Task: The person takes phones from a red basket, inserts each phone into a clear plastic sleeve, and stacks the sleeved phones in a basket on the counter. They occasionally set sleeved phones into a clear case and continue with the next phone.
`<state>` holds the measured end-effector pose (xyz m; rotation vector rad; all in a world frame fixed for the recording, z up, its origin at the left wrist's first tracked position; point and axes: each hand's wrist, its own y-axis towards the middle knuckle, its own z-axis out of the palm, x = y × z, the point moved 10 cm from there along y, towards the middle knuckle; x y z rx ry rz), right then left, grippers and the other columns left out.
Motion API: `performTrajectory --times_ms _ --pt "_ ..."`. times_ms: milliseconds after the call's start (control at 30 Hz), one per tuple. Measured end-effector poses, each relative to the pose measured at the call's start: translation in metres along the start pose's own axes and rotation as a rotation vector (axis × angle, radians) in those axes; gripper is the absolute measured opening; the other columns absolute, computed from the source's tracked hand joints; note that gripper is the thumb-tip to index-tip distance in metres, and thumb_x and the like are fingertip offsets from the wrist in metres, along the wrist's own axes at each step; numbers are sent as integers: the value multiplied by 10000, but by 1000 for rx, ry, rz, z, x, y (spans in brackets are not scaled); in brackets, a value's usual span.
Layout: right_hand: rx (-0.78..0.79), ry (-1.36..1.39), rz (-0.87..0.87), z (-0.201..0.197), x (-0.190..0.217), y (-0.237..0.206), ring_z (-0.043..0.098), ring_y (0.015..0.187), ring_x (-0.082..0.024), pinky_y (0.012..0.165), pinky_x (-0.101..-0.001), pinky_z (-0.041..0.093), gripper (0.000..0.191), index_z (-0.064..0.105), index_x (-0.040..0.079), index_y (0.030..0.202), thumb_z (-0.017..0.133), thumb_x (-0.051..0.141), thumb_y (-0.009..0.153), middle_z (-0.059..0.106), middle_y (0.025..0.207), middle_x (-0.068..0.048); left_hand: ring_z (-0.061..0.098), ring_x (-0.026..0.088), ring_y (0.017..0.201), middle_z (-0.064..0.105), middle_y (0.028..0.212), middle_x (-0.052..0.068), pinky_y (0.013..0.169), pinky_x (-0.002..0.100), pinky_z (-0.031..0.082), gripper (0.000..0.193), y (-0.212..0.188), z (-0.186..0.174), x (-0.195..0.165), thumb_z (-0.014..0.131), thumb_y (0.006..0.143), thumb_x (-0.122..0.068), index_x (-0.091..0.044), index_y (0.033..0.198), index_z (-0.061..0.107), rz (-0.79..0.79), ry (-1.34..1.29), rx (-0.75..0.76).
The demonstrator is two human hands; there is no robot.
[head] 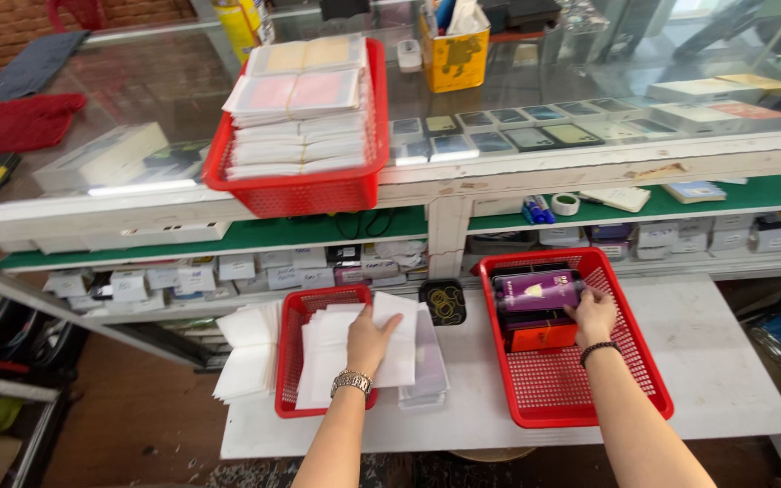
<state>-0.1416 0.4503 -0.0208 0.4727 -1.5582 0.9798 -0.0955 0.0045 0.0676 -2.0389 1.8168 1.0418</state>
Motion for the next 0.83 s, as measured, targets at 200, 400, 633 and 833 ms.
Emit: performTrajectory --times_ms 200,400,633,833 --pt "-184 -776 -548 28 43 -44 435 1236 -471 1034 -555 359 405 621 -53 1226 740 172 911 494 1337 -315 724 397 961 742 962 239 838 510 577 846 -18 -41 93 696 833 -621 -10 1380 488 -458 267 120" --pt "459 -478 -443 137 -10 -117 745 914 -219 823 -356 608 311 647 49 1216 608 227 963 745 1073 -118 620 361 1219 655 1300 182 1009 458 520 828 -14 -68 110 715 779 -600 -97 1400 495 -285 458 15" --pt "790 -1172 -313 192 -124 -187 513 1328 -362 1113 -402 444 869 392 -2 1460 757 501 853 457 1452 -238 405 395 1390 391 1536 235 1132 539 337 1005 -27 -51 136 662 862 -611 -43 1579 245 -468 348 5" --pt "738 -1180 -164 189 -143 -190 513 1368 -368 1146 -389 439 885 361 25 1503 730 481 841 430 1504 -219 475 396 1396 401 1574 253 1165 467 408 1100 -40 -44 171 714 823 -620 35 1573 245 -776 153 180"
